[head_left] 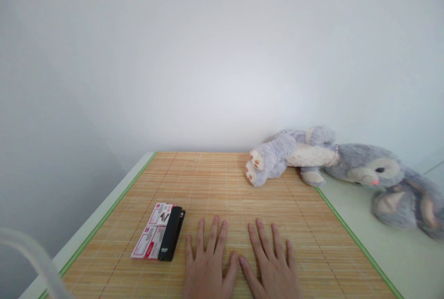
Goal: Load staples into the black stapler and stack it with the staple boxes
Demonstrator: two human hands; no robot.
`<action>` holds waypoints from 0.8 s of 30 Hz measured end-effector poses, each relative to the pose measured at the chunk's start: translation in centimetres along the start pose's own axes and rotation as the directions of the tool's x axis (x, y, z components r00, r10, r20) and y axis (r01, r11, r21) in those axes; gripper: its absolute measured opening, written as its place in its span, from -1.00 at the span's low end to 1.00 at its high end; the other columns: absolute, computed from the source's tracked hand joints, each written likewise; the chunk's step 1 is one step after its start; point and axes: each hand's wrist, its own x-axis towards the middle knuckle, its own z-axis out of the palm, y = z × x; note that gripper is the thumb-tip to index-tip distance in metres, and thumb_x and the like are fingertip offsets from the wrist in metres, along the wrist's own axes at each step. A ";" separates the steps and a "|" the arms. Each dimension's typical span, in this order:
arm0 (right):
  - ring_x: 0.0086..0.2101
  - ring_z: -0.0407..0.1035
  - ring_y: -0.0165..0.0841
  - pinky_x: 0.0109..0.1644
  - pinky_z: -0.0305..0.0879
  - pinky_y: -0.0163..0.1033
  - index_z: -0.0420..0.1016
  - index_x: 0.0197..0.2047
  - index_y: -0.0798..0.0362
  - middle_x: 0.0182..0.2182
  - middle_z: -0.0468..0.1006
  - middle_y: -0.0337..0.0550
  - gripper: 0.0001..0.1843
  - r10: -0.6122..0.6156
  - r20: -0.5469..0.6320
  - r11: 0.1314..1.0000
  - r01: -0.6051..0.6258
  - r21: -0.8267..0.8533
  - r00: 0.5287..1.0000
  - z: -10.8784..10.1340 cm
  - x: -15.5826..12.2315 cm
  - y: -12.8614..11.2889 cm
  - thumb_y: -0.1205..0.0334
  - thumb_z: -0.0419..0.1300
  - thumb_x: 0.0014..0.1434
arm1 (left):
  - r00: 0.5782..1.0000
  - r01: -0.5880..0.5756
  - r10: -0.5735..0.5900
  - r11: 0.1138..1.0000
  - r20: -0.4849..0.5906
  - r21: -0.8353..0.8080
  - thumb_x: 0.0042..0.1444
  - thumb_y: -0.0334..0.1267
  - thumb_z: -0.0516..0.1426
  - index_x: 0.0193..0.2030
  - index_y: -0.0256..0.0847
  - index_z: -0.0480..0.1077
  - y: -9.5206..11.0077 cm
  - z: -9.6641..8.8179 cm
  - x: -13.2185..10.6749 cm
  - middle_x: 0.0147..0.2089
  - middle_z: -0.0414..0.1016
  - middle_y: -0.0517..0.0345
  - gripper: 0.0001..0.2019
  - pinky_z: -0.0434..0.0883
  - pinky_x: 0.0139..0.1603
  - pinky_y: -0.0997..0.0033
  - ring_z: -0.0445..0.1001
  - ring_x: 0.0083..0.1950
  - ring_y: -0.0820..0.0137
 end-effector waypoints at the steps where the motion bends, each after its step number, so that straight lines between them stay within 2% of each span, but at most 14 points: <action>1: 0.43 -0.06 0.22 0.35 -0.04 0.54 0.00 0.49 -0.25 0.47 0.01 -0.25 -0.18 -0.001 -0.004 1.000 0.001 -0.001 1.000 0.0 0.0 0.0 -0.45 -0.14 0.31 | 1.000 0.000 0.000 1.000 -0.001 -0.001 0.33 -0.05 0.01 0.54 0.15 -0.11 0.0 0.0 0.0 0.58 -0.07 0.31 -0.33 -0.03 0.45 -0.42 -0.18 0.59 -0.12; 12: 0.43 -0.08 0.22 0.36 -0.05 0.53 0.01 0.49 -0.24 0.47 0.00 -0.26 -0.17 0.006 0.017 1.000 -0.006 0.006 1.000 -0.1 0.0 0.1 -0.45 -0.13 0.30 | 1.000 -0.001 0.000 1.000 -0.011 -0.007 0.32 -0.05 0.02 0.53 0.16 -0.10 -0.1 0.1 0.0 0.58 -0.05 0.31 -0.32 -0.05 0.46 -0.40 -0.16 0.59 -0.11; 24: 0.43 -0.06 0.21 0.36 -0.05 0.54 0.00 0.49 -0.27 0.47 0.02 -0.26 -0.18 -0.001 -0.013 1.000 0.000 -0.008 1.000 0.2 0.0 0.1 -0.46 -0.14 0.30 | 1.000 0.003 -0.003 1.000 -0.001 -0.004 0.33 -0.03 0.01 0.53 0.16 -0.10 -0.1 0.2 0.0 0.58 -0.05 0.31 -0.33 -0.04 0.45 -0.40 -0.16 0.59 -0.11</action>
